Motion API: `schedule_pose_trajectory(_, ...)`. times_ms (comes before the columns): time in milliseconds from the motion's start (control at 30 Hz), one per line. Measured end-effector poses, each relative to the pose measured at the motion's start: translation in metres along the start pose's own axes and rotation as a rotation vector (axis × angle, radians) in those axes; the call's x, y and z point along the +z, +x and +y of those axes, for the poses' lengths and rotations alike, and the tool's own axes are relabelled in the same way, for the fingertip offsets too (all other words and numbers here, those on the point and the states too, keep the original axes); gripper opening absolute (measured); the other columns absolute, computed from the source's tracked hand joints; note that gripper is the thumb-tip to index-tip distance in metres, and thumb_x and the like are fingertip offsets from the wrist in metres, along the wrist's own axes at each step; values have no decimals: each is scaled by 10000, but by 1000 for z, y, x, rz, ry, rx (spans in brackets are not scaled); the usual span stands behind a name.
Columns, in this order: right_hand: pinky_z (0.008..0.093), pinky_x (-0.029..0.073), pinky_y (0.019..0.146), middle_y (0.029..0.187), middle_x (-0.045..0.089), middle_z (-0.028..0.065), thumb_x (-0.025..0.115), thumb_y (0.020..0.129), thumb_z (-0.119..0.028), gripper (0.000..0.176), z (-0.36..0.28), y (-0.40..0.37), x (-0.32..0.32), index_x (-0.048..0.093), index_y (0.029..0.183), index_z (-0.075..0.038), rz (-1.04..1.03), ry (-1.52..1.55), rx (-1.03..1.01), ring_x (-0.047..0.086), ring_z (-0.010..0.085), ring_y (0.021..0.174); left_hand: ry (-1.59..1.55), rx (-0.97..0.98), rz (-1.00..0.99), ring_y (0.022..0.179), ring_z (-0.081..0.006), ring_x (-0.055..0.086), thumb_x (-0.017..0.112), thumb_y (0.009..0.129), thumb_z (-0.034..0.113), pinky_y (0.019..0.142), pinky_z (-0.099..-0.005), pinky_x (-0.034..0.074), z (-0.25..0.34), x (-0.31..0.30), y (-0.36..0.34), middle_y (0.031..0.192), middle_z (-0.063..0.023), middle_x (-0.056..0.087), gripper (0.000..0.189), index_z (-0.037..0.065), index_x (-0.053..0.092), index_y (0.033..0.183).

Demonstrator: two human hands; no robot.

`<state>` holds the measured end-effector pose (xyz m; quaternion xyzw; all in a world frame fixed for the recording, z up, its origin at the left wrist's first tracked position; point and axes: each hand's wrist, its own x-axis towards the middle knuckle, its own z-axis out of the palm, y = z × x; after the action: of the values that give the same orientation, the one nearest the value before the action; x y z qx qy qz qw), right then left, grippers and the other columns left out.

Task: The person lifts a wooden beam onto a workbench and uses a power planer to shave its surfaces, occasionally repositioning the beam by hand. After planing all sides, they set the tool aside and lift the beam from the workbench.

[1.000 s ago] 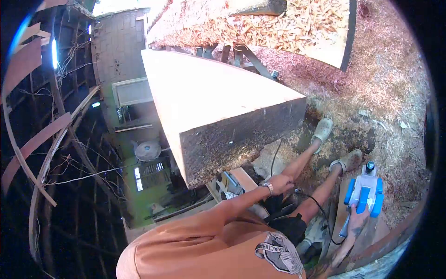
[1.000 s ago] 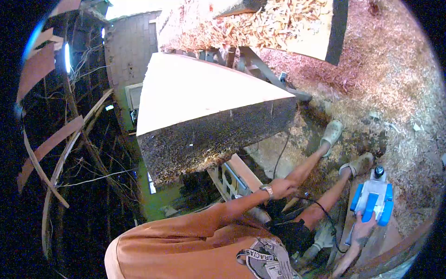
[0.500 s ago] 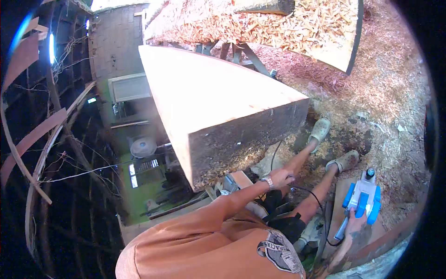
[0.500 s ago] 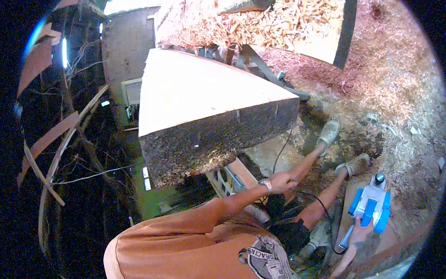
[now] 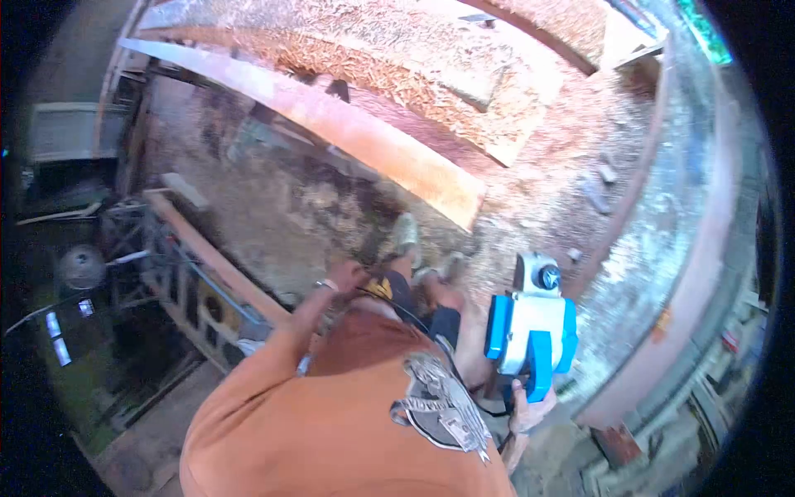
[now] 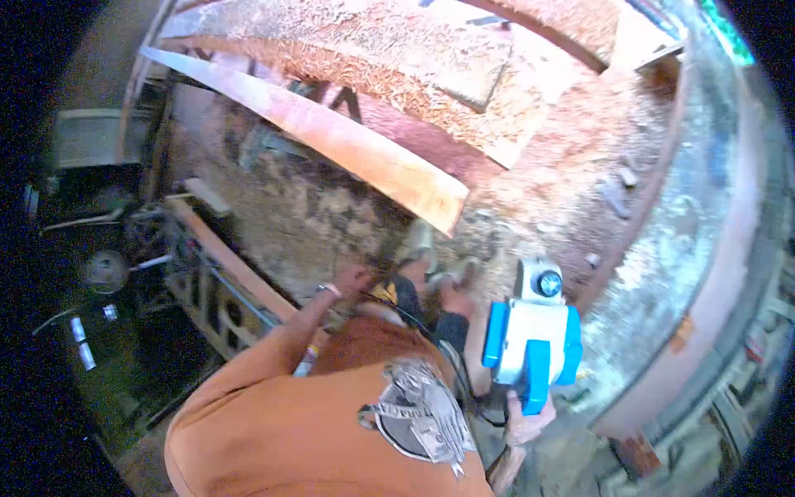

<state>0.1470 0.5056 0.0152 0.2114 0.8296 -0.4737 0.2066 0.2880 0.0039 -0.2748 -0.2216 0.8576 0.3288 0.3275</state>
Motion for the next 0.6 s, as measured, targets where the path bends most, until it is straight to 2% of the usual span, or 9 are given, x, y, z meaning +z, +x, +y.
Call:
schedule_pose_trajectory(67,358,492,742,867,651,71,796,717,-75,386,-58,-24,-22,672,1065,38,-2,-107,-141,592,167,796,-220,-100,-54,920,-367,700,609,949,386,838,-459,530,13,-29,-5,943,-204,730,383,31,723,1036)
schedule_pose_trajectory(167,324,483,674,786,643,45,780,718,-92,296,-148,-30,-30,682,976,16,-92,-144,-325,581,142,720,-336,-88,121,870,-350,702,608,956,359,812,-445,527,0,-23,-3,884,-208,723,357,26,728,1002)
schedule_pose_trajectory(200,311,480,650,752,637,26,772,720,-98,248,-169,-27,-31,677,922,9,-117,-144,-284,569,123,682,-363,-120,128,877,-352,700,605,959,355,813,-446,525,3,-23,-10,893,-213,721,356,23,728,994)
schedule_pose_trajectory(333,287,483,650,755,649,19,741,749,-46,184,-253,7,-8,678,914,5,-306,-169,-333,572,100,682,-386,-234,211,902,-359,691,594,971,332,816,-444,517,19,-17,-54,941,-228,713,346,10,721,971)
schedule_pose_trajectory(367,287,487,652,759,656,19,734,762,-28,154,-259,21,-2,677,901,6,-356,-183,-353,580,107,683,-496,-222,284,906,-364,681,590,980,341,818,-440,513,6,4,-59,961,-231,706,362,-1,711,983)
schedule_pose_trajectory(467,315,489,640,732,647,73,676,707,-20,229,-280,66,8,653,930,25,-586,-412,-521,584,135,659,-597,-327,371,748,-176,661,584,1015,318,693,-376,519,8,23,-107,837,-119,710,346,4,715,951)
schedule_pose_trajectory(533,333,485,632,715,622,95,654,688,-22,267,-286,85,14,641,950,29,-646,-452,-605,574,161,641,-819,-360,555,692,-159,633,593,1014,330,651,-370,505,14,56,-148,766,-90,684,347,17,726,944)
schedule_pose_trajectory(567,341,484,628,707,609,106,642,679,-23,286,-291,92,17,635,960,31,-675,-465,-655,568,174,632,-819,-500,554,650,-168,596,590,1011,357,639,-378,482,25,71,-168,715,-93,650,372,24,726,916)
schedule_pose_trajectory(600,346,483,628,703,603,111,640,680,-23,288,-297,98,19,633,963,29,-711,-490,-671,566,185,628,-817,-536,499,701,-201,629,584,1007,366,683,-388,494,41,79,-187,762,-117,674,384,17,722,929)
